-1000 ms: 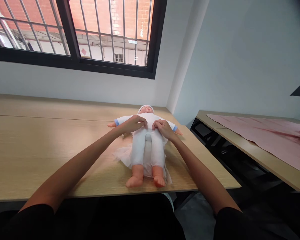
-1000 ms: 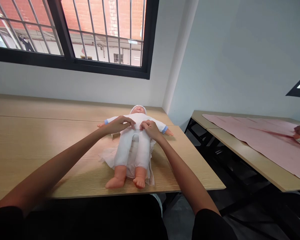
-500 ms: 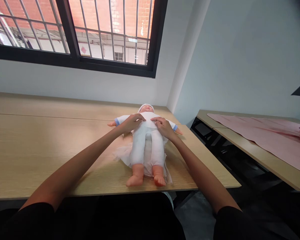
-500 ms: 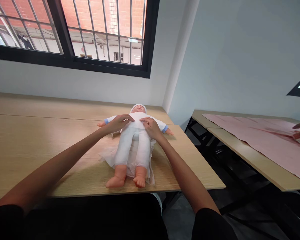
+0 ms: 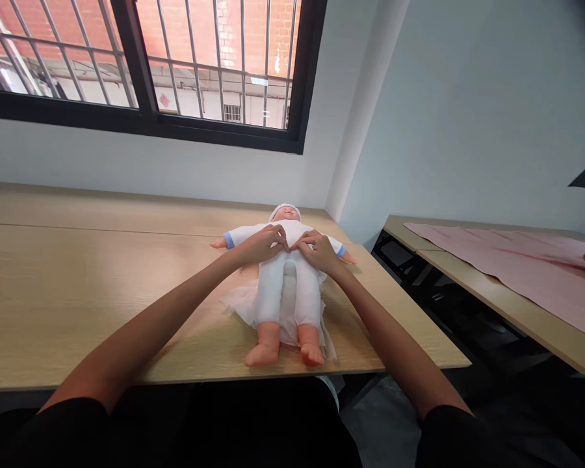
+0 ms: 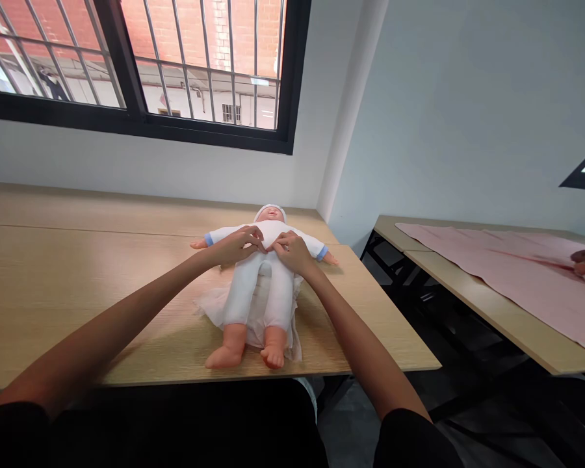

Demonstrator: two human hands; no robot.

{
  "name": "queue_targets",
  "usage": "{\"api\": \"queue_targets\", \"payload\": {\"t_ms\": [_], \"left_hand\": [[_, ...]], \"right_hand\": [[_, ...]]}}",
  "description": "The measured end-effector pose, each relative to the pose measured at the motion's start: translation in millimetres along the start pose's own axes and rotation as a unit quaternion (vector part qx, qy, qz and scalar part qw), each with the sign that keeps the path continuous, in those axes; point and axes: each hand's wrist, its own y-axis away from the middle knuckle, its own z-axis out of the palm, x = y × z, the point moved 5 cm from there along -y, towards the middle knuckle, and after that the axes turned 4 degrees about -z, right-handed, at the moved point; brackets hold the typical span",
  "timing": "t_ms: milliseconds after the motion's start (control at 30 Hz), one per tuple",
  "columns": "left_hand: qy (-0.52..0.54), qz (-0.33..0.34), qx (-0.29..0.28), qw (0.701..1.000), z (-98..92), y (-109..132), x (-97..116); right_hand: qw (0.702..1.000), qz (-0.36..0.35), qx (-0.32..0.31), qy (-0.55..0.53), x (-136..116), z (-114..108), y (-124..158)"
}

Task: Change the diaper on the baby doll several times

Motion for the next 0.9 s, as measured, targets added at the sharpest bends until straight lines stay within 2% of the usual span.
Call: {"api": "queue_targets", "payload": {"t_ms": [133, 233, 367, 467, 633, 900], "left_hand": [[0.027, 0.001, -0.008, 1.0, -5.8, 2.1, 2.2], [0.082, -0.046, -0.008, 0.996, -12.8, 2.7, -6.0], [0.15, -0.116, 0.04, 0.981, -20.8, 2.1, -20.7], [0.125, -0.133, 0.065, 0.981, -19.0, 1.9, -26.1], [0.077, -0.128, 0.036, 0.988, -8.5, 2.5, -21.5], [0.076, -0.101, 0.023, 0.992, -11.9, 0.7, -14.4]], "right_hand": [[1.0, 0.004, -0.008, -0.022, -4.0, 1.6, 2.3], [0.993, 0.053, -0.005, -0.11, 0.6, 0.9, 2.6], [0.972, 0.098, 0.108, -0.182, 15.4, -11.0, 0.1], [0.964, 0.125, 0.154, -0.179, 30.8, -14.0, -0.6], [0.977, 0.131, 0.112, -0.128, 42.6, -4.8, -0.2], [0.996, 0.069, 0.048, -0.036, 18.4, -2.6, -0.9]]}}
